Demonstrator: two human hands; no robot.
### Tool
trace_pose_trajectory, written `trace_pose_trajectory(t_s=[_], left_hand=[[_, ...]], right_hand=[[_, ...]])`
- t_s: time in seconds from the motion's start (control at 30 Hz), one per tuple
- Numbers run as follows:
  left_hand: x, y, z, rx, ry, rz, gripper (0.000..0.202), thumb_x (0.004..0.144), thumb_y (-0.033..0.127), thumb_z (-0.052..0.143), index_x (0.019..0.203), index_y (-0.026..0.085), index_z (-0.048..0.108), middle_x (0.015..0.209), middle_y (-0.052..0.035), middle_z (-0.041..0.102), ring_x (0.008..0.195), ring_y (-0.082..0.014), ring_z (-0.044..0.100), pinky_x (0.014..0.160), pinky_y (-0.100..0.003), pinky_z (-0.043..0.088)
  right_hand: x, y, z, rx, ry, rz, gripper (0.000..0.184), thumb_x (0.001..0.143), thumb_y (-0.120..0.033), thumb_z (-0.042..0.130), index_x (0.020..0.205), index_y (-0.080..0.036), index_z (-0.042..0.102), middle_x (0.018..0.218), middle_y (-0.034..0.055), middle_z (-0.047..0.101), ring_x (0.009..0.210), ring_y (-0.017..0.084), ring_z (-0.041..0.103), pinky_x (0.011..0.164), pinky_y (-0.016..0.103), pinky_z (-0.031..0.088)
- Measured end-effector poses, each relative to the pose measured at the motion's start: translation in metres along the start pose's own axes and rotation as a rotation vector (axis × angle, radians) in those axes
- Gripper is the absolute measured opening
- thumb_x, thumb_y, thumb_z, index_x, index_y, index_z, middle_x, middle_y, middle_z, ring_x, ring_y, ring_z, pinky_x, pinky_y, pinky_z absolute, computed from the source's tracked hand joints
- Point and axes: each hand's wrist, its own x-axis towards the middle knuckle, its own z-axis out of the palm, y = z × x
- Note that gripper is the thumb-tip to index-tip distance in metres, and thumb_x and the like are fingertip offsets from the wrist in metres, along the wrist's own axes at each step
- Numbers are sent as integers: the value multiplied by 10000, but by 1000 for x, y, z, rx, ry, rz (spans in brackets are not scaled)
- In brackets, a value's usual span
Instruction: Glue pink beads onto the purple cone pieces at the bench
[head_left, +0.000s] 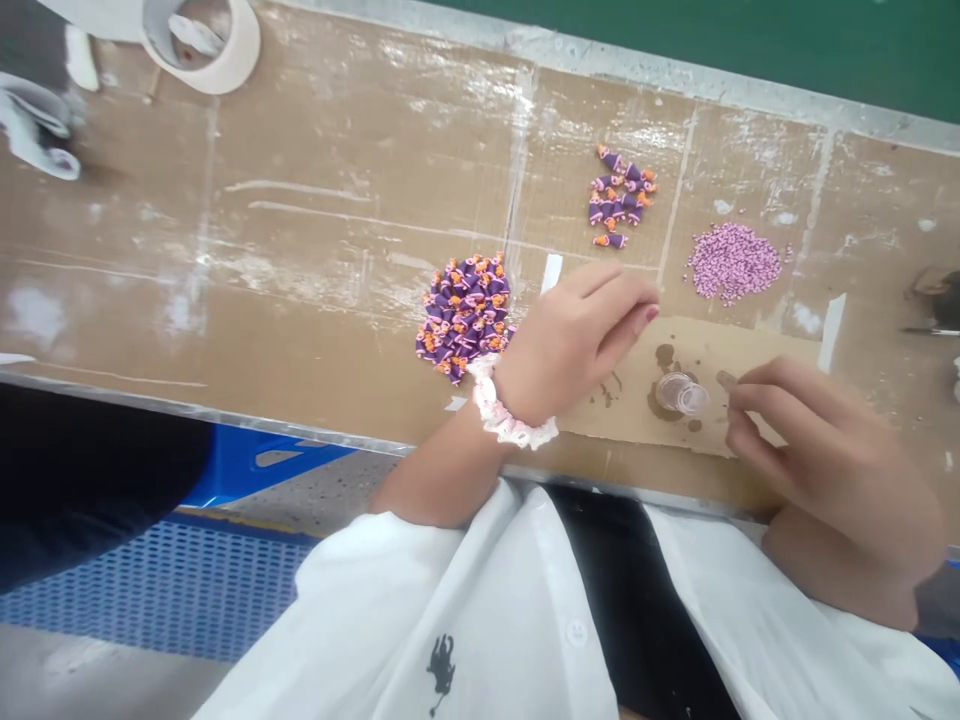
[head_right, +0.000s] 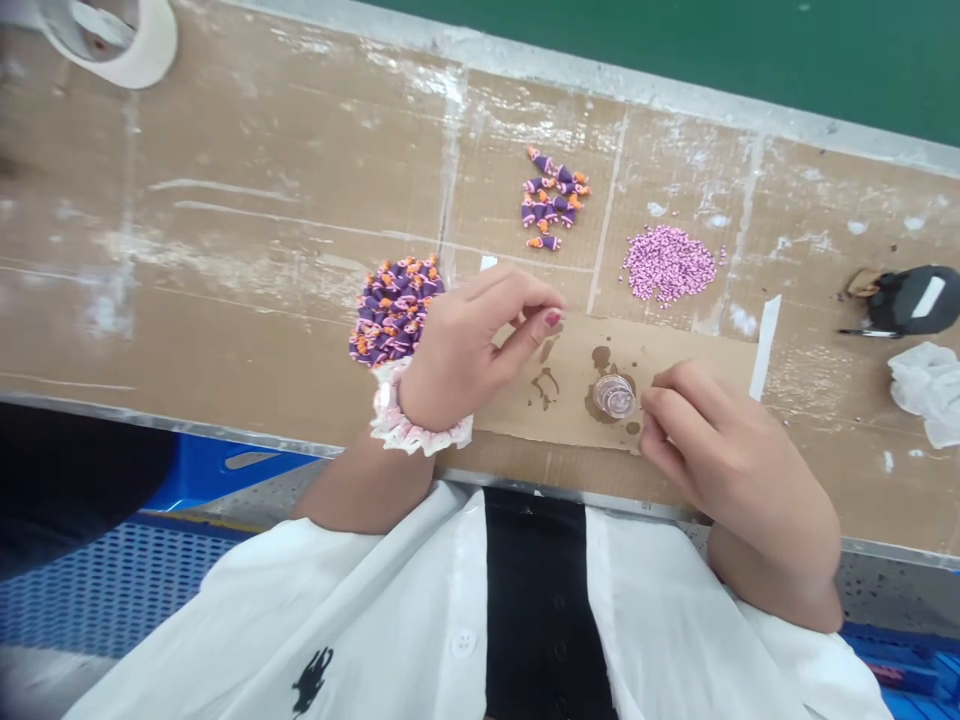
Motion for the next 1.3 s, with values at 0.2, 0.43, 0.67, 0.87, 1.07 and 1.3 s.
trace_pose_trajectory(t_s=[0.2,0.43,0.67,0.87,1.07,1.3], left_hand=[[-31,-19,-72,447,107,-202,134,911,217,513,937,212,645,883,-53,645,812,-181,586,758,-313,467],[-63,-14,-55,710,-259,-289,124,916,207,520,883,175,635,894,-66,646,868,-211,598,769,-326,482],[-65,-16,-34,858,-280,-328,86,900,229,546,902,187,621,924,-86,634,906,-253,558,794,-370,474],[-58,-18,-30,873,-347,-307,130,895,167,457,887,143,584,895,-123,596,882,-272,529,817,-415,467],[-56,-18,-29,758,-214,-372,82,855,120,452,849,147,528,963,-149,579,981,-275,531,913,-446,448],[-54,0,-44,-189,-53,-564,109,890,287,510,883,183,479,751,-4,581,688,-112,555,665,-257,460]], right_hand=[[-6,5,0,26,15,-31,23,924,-167,536,903,-171,526,897,67,589,768,168,583,671,291,445],[-7,7,12,106,52,-31,62,950,-236,495,913,-195,522,936,68,580,761,177,593,658,306,456],[-4,4,11,88,82,-58,83,961,-235,486,903,-187,521,921,72,581,790,189,585,659,316,446],[-5,7,13,49,121,-83,85,949,-207,492,869,-189,515,906,71,581,741,175,557,639,305,435],[-6,12,14,58,136,-83,64,929,-192,524,868,-197,503,896,62,576,724,172,561,656,303,446],[-9,17,20,-16,210,-95,52,911,-208,560,889,-222,515,906,52,597,713,171,584,656,295,458]])
